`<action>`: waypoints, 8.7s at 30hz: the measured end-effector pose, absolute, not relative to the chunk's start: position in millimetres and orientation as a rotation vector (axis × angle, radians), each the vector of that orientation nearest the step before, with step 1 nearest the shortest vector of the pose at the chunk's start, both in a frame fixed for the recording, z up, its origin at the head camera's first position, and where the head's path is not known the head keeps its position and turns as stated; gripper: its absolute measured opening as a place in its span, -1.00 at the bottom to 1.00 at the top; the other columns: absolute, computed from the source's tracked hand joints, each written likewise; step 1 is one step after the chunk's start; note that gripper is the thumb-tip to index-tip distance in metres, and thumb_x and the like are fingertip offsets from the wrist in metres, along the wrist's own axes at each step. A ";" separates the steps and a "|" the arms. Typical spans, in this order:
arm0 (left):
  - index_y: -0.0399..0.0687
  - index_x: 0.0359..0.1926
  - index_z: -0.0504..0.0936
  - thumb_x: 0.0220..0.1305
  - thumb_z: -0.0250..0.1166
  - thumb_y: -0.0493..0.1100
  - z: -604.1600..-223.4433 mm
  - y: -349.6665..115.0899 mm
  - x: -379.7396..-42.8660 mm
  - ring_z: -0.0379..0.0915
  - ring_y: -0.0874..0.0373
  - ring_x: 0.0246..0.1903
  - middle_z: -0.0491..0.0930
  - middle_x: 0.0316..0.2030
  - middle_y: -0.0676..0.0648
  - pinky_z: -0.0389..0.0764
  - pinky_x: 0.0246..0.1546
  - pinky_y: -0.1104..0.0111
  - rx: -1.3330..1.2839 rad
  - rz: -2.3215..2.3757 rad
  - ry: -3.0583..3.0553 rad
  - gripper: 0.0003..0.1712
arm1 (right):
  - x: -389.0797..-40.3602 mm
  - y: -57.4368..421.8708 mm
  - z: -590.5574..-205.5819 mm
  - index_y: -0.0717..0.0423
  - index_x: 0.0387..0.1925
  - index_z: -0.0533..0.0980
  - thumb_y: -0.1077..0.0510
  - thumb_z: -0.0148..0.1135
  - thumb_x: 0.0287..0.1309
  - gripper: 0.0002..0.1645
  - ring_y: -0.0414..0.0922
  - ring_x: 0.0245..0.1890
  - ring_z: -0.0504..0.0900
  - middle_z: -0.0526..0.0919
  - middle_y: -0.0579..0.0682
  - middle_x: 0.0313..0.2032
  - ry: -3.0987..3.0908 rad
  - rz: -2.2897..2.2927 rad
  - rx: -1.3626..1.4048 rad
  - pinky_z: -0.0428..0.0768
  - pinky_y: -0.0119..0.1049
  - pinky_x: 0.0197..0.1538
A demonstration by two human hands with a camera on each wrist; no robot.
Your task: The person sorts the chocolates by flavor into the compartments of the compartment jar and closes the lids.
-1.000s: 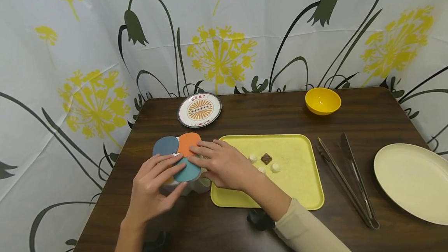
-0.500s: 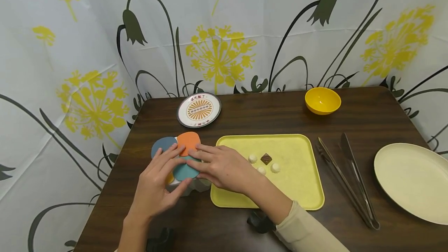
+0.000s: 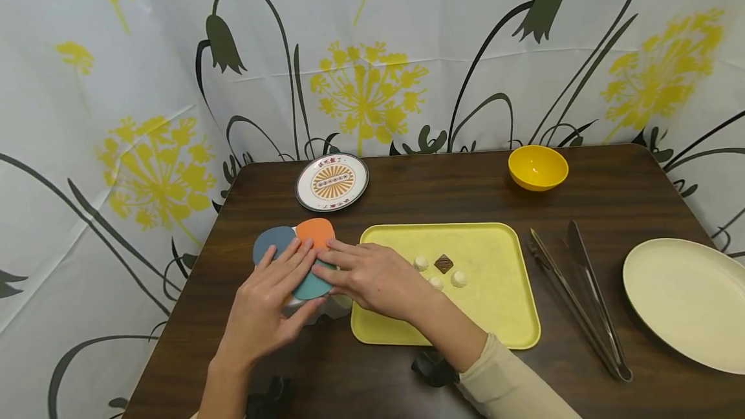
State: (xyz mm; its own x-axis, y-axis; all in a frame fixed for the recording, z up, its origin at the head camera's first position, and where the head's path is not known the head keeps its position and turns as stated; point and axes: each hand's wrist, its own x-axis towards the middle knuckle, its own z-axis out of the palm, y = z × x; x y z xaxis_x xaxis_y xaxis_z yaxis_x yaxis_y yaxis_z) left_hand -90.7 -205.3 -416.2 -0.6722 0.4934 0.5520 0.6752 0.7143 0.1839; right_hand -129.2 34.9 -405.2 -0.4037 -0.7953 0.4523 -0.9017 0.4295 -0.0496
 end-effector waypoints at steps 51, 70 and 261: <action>-0.06 0.31 0.49 0.46 0.00 -0.11 -419.4 -197.8 -93.6 0.46 0.06 0.20 0.54 0.21 0.01 0.36 0.22 -0.09 -0.713 -0.686 -2.343 -0.54 | -87.9 177.8 -436.6 0.03 0.19 0.57 0.18 0.43 0.09 -0.43 0.11 0.03 0.62 0.64 0.04 0.09 -2.587 0.828 0.366 0.58 0.09 -0.19; -0.04 0.28 0.53 0.32 0.10 -0.24 -419.9 -197.0 -94.5 0.46 0.06 0.20 0.55 0.19 0.02 0.37 0.20 -0.13 -0.697 -0.738 -2.326 -0.50 | -42.6 266.6 -475.2 0.35 0.43 0.11 -0.06 0.28 0.21 -0.04 0.48 0.18 0.27 0.25 0.46 0.29 -2.829 0.683 -0.553 0.30 0.45 0.01; 0.04 0.34 0.45 0.41 0.02 -0.21 -419.1 -196.7 -92.8 0.47 0.12 0.19 0.57 0.17 -0.01 0.35 0.26 -0.01 -0.632 -0.742 -2.391 -0.51 | -41.5 185.8 -459.5 -0.24 0.06 0.64 -0.08 0.57 -0.15 -0.38 -0.51 -0.57 0.35 0.52 -0.50 -0.45 -2.772 0.732 0.553 0.24 -0.45 -0.58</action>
